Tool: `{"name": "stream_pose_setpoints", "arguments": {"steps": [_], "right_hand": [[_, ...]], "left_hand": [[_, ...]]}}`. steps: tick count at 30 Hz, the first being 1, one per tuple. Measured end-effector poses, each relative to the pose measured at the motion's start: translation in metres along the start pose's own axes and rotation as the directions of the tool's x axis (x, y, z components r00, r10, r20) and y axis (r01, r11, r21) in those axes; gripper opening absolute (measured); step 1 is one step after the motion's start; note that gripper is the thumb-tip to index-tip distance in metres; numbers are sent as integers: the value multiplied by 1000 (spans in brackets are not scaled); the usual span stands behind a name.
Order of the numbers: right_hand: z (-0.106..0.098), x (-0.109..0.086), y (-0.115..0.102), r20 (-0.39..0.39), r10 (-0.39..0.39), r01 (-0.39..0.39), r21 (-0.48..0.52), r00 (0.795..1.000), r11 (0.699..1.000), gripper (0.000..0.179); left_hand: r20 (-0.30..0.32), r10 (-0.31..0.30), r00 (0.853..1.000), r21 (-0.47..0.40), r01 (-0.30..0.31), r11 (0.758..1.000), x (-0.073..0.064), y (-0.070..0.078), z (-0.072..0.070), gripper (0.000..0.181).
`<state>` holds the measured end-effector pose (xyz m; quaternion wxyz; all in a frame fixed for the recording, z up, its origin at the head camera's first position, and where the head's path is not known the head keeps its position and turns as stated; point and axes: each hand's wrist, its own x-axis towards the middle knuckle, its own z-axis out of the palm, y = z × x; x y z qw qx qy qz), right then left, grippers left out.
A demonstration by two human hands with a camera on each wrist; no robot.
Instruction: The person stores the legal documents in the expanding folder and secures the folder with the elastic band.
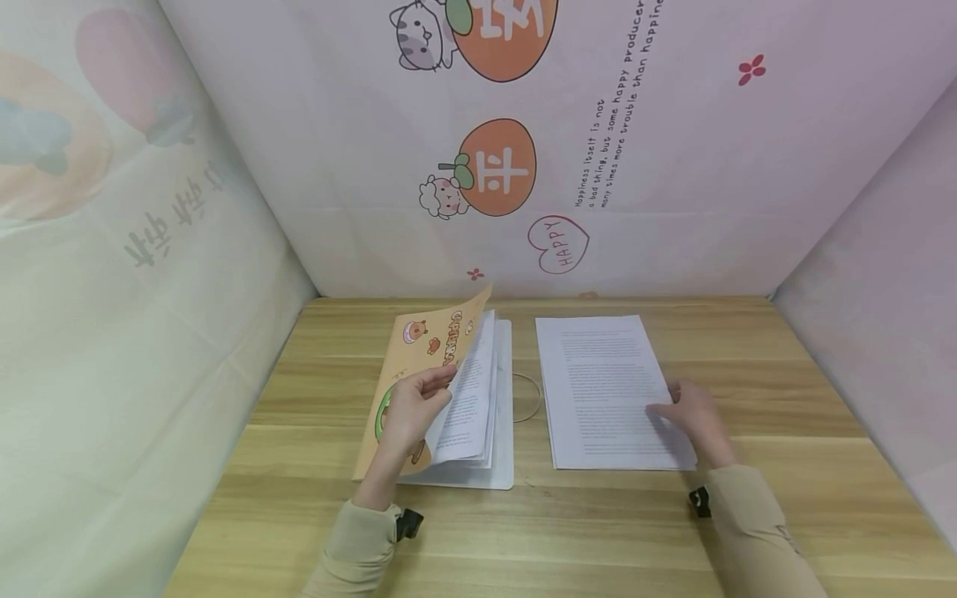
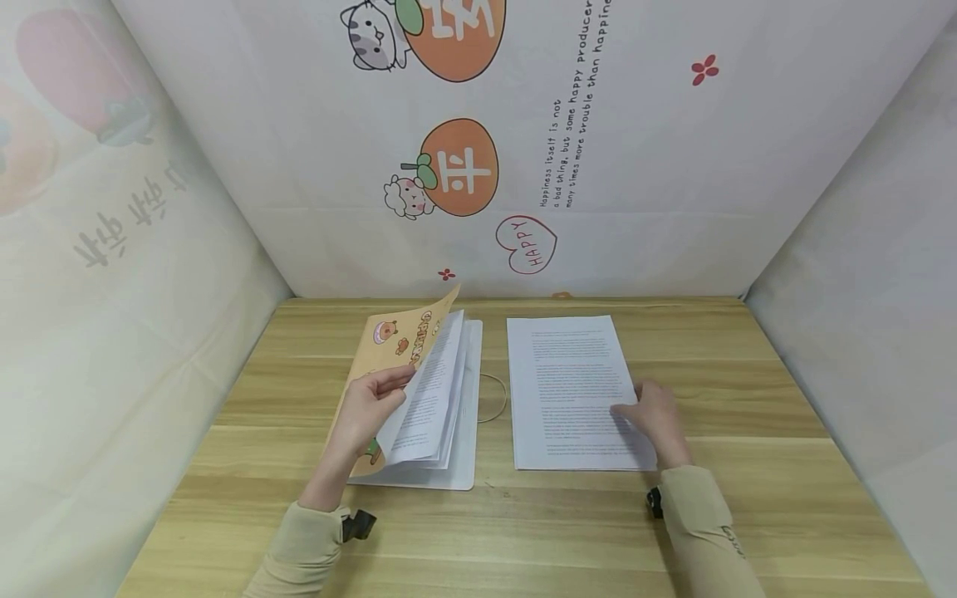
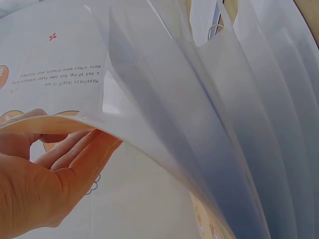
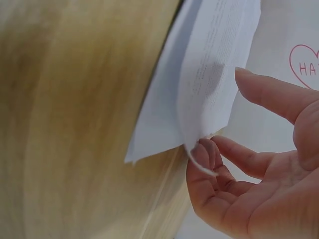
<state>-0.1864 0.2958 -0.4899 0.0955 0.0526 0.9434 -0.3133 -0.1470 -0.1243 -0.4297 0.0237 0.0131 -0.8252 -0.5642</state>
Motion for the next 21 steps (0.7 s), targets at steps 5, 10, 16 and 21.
{"name": "stream_pose_setpoints", "arguments": {"steps": [5, 10, 16, 21], "right_hand": [[3, 1, 0, -16, -21, 20, -24, 1000, 1000, 59], [6, 1, -2, -24, -12, 11, -9, 1000, 1000, 64], [6, 5, -1, -4, 25, -25, -19, 1000, 1000, 69], [3, 8, 0, 20, 48, -48, -12, 999, 999, 66]], "left_hand": [[2, 1, 1000, -4, -1, 1000, 0, -1, 0, 42], [0, 2, 1000, -5, -2, 1000, 0, -2, 1, 42], [-1, 0, 1000, -3, 0, 1000, 0, -1, 0, 42], [1, 0, 1000, 4, 0, 1000, 0, 0, 0, 42]]}}
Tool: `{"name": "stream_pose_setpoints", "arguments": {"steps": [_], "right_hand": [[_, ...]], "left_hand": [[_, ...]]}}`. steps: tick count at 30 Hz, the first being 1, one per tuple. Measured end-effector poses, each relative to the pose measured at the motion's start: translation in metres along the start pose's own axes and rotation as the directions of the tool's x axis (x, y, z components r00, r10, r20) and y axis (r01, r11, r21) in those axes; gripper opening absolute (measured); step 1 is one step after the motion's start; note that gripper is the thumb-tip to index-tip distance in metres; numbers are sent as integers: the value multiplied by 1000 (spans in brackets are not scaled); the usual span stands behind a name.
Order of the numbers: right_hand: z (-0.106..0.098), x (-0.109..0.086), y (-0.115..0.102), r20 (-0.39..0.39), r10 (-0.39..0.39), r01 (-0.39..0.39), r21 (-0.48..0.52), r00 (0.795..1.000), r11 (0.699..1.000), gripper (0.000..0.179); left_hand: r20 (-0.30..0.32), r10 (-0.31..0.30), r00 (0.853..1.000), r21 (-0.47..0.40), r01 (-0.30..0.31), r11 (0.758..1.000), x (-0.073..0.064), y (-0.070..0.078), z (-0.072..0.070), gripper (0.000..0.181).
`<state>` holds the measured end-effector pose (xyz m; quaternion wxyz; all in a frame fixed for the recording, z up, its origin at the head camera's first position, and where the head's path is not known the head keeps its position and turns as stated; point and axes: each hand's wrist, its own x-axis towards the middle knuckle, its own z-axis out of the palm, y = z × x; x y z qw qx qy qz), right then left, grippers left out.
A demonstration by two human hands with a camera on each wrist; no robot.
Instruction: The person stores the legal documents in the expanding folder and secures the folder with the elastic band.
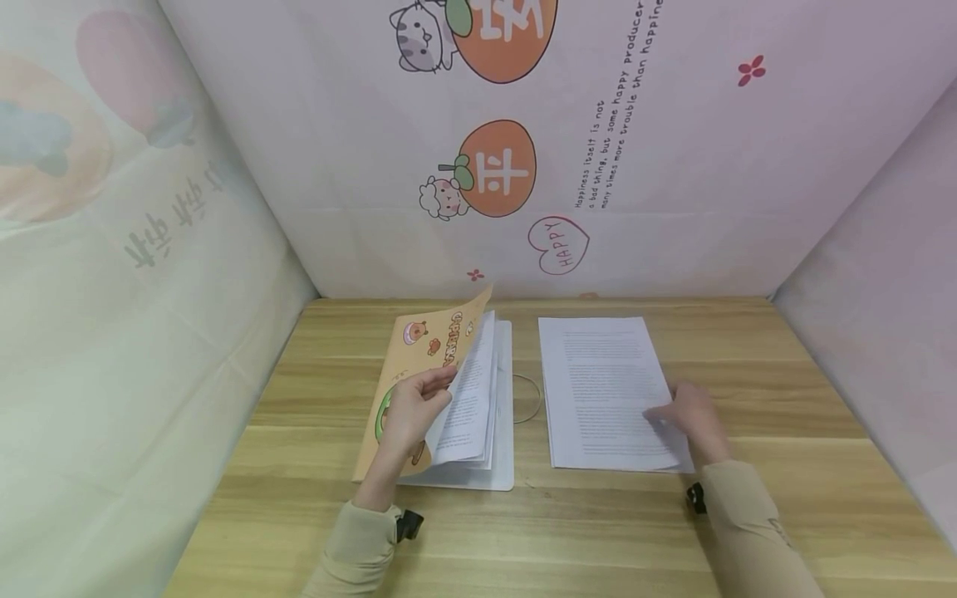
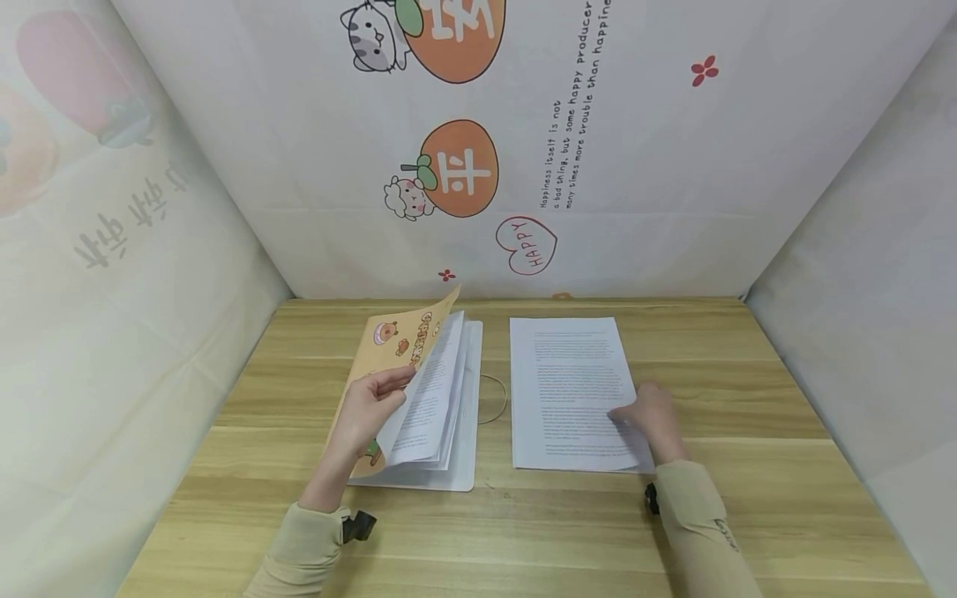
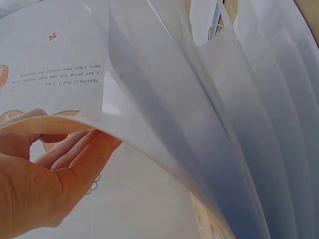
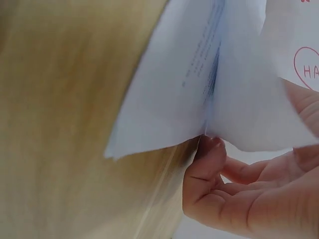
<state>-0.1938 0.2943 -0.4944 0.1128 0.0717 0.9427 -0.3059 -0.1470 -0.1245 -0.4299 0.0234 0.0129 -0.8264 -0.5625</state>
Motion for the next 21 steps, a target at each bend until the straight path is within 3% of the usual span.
{"name": "stream_pose_setpoints", "arguments": {"steps": [8, 21], "right_hand": [[-7, 0, -1, 54, 18, -20, 33, 998, 999, 63], [-7, 1, -5, 56, 17, -19, 27, 998, 999, 58]], "left_hand": [[1, 3, 1000, 4, -3, 1000, 0, 0, 1, 42], [-7, 1, 1000, 9, -1, 1000, 1, -1, 1, 42]]}}
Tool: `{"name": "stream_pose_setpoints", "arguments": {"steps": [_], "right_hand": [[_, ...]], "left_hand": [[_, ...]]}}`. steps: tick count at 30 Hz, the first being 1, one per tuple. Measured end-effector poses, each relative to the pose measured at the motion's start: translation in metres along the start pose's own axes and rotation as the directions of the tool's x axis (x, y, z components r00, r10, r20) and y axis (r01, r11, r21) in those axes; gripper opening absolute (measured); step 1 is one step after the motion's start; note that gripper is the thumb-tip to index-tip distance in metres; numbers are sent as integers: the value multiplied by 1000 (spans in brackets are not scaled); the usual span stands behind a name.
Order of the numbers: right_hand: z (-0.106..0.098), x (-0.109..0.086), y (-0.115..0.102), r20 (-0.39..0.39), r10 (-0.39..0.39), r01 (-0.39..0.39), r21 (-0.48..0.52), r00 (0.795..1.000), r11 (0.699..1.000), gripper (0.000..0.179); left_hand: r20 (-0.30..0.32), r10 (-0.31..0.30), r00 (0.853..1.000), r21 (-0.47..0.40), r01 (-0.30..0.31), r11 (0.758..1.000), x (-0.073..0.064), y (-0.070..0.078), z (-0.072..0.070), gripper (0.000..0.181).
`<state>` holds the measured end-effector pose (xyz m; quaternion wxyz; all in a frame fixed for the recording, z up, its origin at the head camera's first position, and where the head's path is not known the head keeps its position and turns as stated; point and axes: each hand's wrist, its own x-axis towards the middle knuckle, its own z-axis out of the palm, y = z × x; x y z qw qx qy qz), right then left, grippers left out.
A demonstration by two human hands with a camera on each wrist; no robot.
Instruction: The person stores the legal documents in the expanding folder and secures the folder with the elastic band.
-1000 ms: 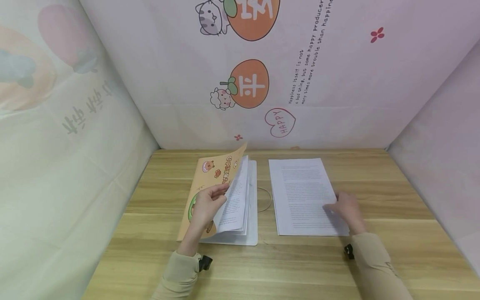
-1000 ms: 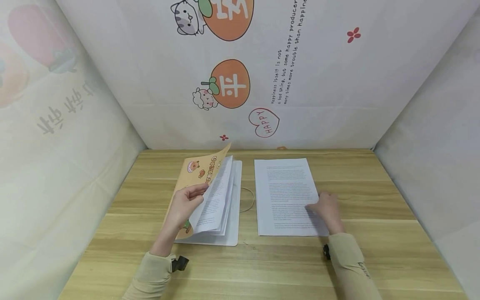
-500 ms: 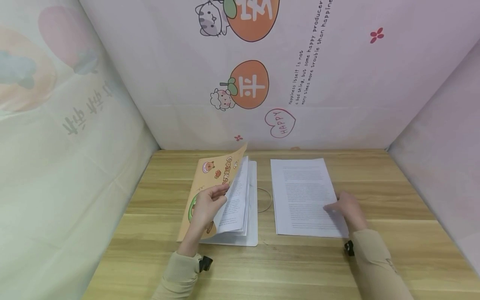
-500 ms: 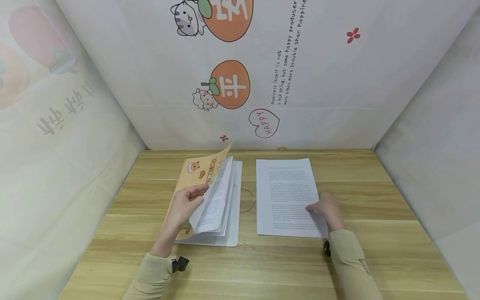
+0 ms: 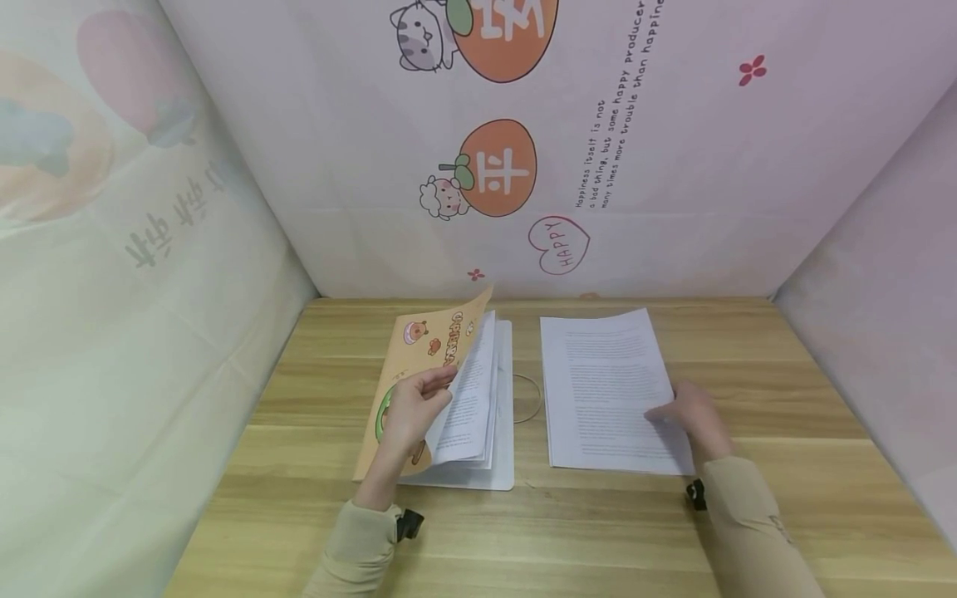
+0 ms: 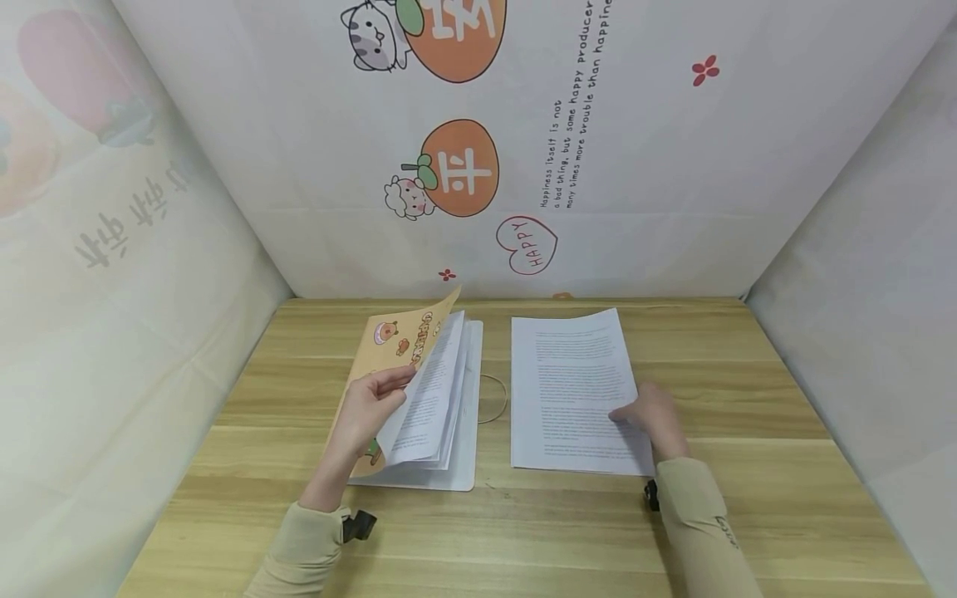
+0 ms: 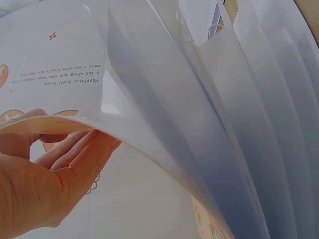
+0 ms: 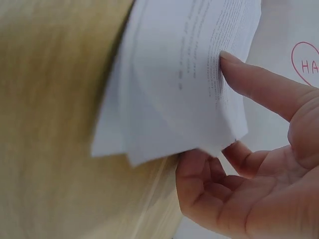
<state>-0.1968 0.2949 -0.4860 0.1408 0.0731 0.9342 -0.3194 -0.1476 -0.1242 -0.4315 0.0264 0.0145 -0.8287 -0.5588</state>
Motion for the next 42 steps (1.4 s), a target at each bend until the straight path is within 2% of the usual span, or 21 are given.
{"name": "stream_pose_setpoints", "arguments": {"steps": [9, 15, 22, 26, 34, 42], "right_hand": [[0, -3, -2, 20, 44, -44, 8, 999, 999, 75], [2, -4, 0, 11, 22, -22, 32, 1000, 999, 69], [0, -5, 3, -5, -31, 31, -36, 999, 999, 46], [-5, -10, 1, 20, -34, 35, -20, 999, 999, 48], [-8, -11, 0, 10, -71, 72, -60, 997, 996, 47], [-11, -11, 4, 35, -89, 89, -9, 995, 996, 50]], "left_hand": [[10, 8, 1000, -14, -8, 1000, -1, 1, 0, 42], [11, 9, 1000, -12, -9, 1000, -1, 1, 0, 42], [11, 8, 1000, -4, -8, 1000, -1, 0, -1, 41], [7, 7, 1000, -3, -7, 1000, -1, 0, -1, 41], [8, 7, 1000, -10, -7, 1000, -1, -1, -1, 41], [3, 15, 1000, -8, -15, 1000, -1, 1, -2, 41]]}}
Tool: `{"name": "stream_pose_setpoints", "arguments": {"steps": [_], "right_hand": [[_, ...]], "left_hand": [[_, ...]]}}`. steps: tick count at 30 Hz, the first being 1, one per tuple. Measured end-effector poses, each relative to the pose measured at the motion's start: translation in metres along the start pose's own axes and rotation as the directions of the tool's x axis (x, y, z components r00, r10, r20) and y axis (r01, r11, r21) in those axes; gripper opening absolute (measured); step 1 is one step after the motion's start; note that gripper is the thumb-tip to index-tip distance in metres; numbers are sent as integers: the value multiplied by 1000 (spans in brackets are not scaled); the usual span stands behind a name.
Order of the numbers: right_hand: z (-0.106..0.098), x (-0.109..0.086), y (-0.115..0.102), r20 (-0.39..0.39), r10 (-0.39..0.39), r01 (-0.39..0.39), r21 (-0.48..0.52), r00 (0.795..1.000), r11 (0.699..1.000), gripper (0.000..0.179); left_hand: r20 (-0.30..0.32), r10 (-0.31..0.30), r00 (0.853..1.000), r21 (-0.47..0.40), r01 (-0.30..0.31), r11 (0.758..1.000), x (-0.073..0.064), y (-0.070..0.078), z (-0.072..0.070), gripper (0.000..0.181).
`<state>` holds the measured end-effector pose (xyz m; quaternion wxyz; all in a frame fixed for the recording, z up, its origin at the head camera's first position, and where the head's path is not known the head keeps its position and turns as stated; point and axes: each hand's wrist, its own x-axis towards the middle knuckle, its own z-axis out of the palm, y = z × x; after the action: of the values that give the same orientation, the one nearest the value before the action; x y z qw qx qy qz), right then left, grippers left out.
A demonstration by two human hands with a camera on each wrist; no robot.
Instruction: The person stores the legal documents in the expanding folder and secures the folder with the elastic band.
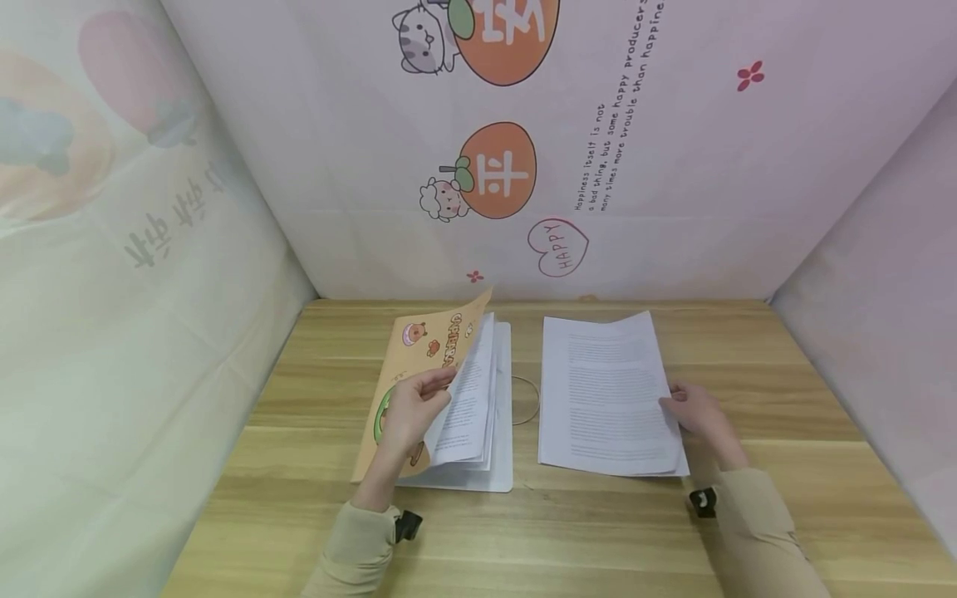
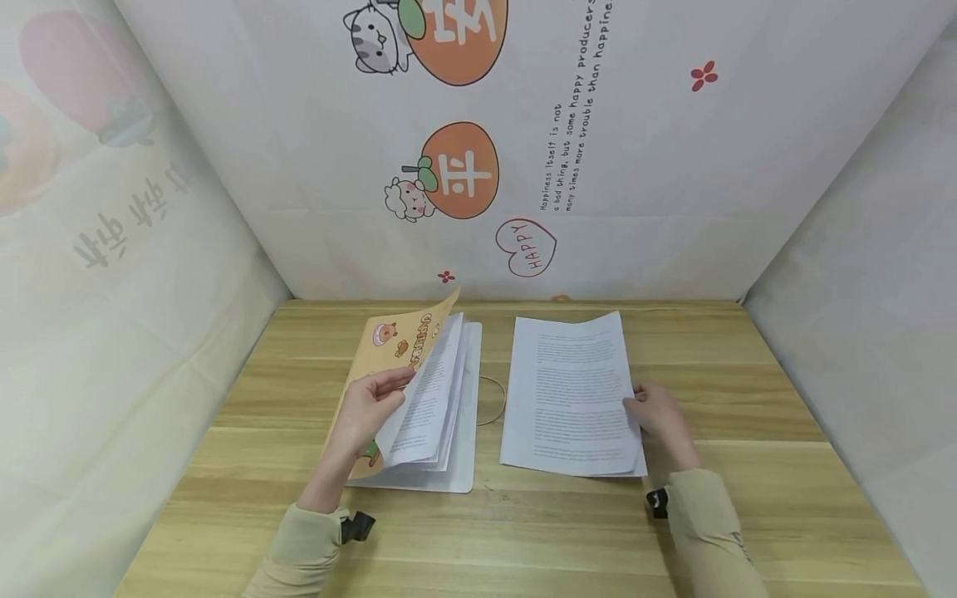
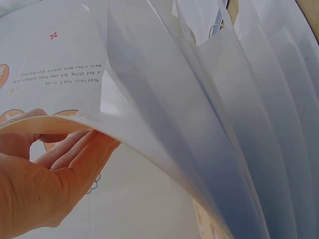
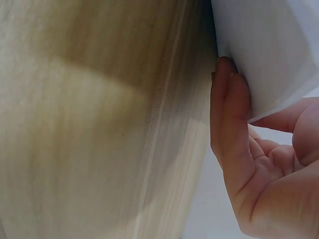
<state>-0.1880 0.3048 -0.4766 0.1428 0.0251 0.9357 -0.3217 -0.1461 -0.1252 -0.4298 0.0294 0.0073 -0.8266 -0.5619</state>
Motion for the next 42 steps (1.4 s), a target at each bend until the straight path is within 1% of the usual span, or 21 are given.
{"name": "stream_pose_setpoints", "arguments": {"steps": [4, 9, 14, 17, 21, 23, 31, 37, 42], "right_hand": [[-3, -2, 2, 4, -18, 17, 28, 1000, 999, 50], [-6, -4, 5, 9, -33, 32, 102, 999, 994, 49], [-8, -7, 8, 30, -28, 22, 167, 999, 986, 51], [-10, -7, 9, 51, -25, 12, 237, 998, 971, 50], [-11, -7, 9, 73, -31, 4, 346, 997, 938, 48], [-11, -6, 9, 78, -29, -2, 377, 996, 926, 49], [-8, -4, 5, 85, -48, 4, 455, 995, 890, 53], [-3, -4, -1, 98, -82, 23, 493, 992, 870, 52], [1, -5, -6, 118, -90, 16, 519, 989, 854, 52]], "left_hand": [[0, -4, 1000, -2, 4, 1000, 0, 0, 0, 42], [-5, -11, 1000, -2, 11, 1000, 1, -1, 0, 42], [-4, -8, 1000, -5, 8, 1000, 1, 0, -1, 42], [-3, -4, 1000, -2, 4, 1000, 1, 1, -2, 41], [-1, -5, 1000, -10, 5, 1000, 1, 2, -4, 42], [-1, -7, 1000, -12, 7, 1000, 1, 2, -4, 42], [-8, -1, 1000, -5, 1, 1000, 1, 2, -5, 42], [-8, 1, 1000, -10, -1, 1000, 1, 2, -6, 42], [-12, -2, 1000, -12, 2, 1000, 1, 2, -6, 41]]}}
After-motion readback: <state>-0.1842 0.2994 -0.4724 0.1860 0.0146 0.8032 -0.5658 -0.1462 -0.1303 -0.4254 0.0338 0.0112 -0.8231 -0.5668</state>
